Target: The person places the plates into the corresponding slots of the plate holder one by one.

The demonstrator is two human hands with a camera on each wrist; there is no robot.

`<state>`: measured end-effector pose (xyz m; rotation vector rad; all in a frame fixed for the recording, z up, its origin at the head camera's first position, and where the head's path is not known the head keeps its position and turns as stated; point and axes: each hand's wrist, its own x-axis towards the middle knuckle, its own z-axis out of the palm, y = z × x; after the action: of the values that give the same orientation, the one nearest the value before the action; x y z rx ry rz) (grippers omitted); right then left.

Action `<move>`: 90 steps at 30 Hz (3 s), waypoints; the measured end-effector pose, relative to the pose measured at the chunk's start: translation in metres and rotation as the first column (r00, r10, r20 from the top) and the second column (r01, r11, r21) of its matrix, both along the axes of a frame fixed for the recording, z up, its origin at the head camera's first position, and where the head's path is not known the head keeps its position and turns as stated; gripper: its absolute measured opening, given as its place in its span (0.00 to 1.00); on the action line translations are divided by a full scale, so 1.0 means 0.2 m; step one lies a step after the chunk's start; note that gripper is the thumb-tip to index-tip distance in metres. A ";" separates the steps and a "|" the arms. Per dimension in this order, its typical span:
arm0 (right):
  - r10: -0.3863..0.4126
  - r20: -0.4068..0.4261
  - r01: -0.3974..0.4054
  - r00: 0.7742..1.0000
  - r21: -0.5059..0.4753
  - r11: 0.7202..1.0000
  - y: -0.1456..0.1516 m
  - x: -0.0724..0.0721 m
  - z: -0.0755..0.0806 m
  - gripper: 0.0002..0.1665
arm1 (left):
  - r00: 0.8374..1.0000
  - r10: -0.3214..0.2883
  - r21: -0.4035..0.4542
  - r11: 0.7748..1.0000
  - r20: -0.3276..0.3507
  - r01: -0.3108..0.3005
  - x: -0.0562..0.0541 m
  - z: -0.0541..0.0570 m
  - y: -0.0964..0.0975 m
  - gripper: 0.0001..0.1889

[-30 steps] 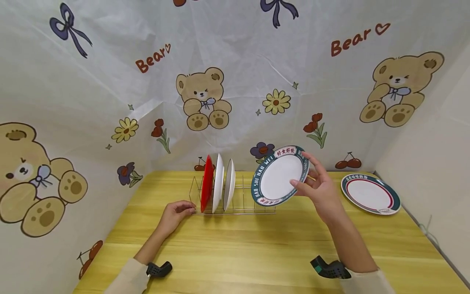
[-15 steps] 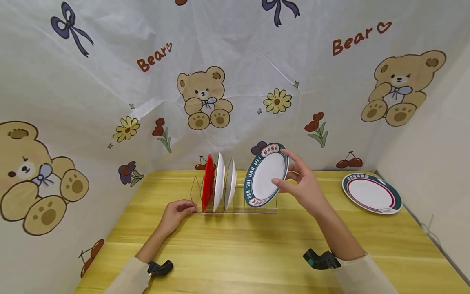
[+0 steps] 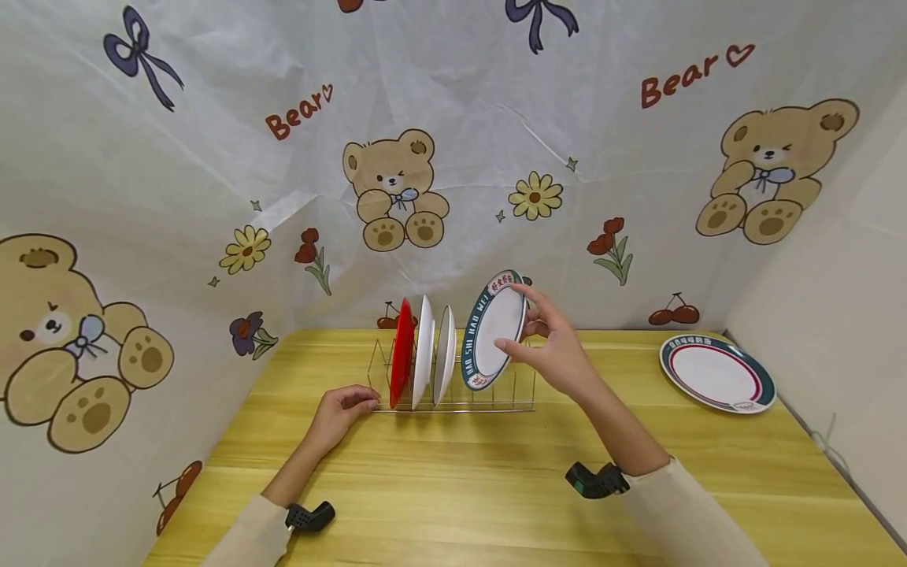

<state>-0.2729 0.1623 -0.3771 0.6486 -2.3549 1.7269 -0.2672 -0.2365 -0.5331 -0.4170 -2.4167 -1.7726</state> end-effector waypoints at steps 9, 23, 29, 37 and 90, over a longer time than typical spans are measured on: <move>0.021 -0.002 -0.021 1.000 0.064 0.998 -0.08 -0.05 -0.05 0.51 | 1.000 -0.006 0.020 1.000 0.005 0.006 0.01 0.01 0.00 0.07; 0.082 0.012 -0.082 0.997 0.074 0.994 -0.13 -0.11 -0.03 0.51 | 1.000 -0.009 0.031 0.999 -0.003 0.009 0.01 0.02 0.01 0.06; 0.098 0.008 -0.098 0.995 0.144 0.985 -0.18 -0.12 0.00 0.50 | 1.000 0.007 0.005 1.000 -0.010 -0.007 -0.02 -0.04 0.00 0.06; 0.072 0.019 -0.074 0.997 0.186 0.980 -0.24 -0.14 -0.03 0.50 | 0.999 -0.024 0.022 0.999 -0.024 0.025 -0.07 -0.11 -0.04 0.07; -0.205 -0.116 0.222 0.972 0.167 0.960 0.32 0.05 -0.01 0.38 | 1.000 0.008 0.005 1.000 0.013 -0.008 0.00 0.02 0.00 0.06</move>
<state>-0.2635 0.2261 -0.3794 0.4696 -2.4284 1.3749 -0.2668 -0.2367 -0.5294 -0.3957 -2.4183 -1.7828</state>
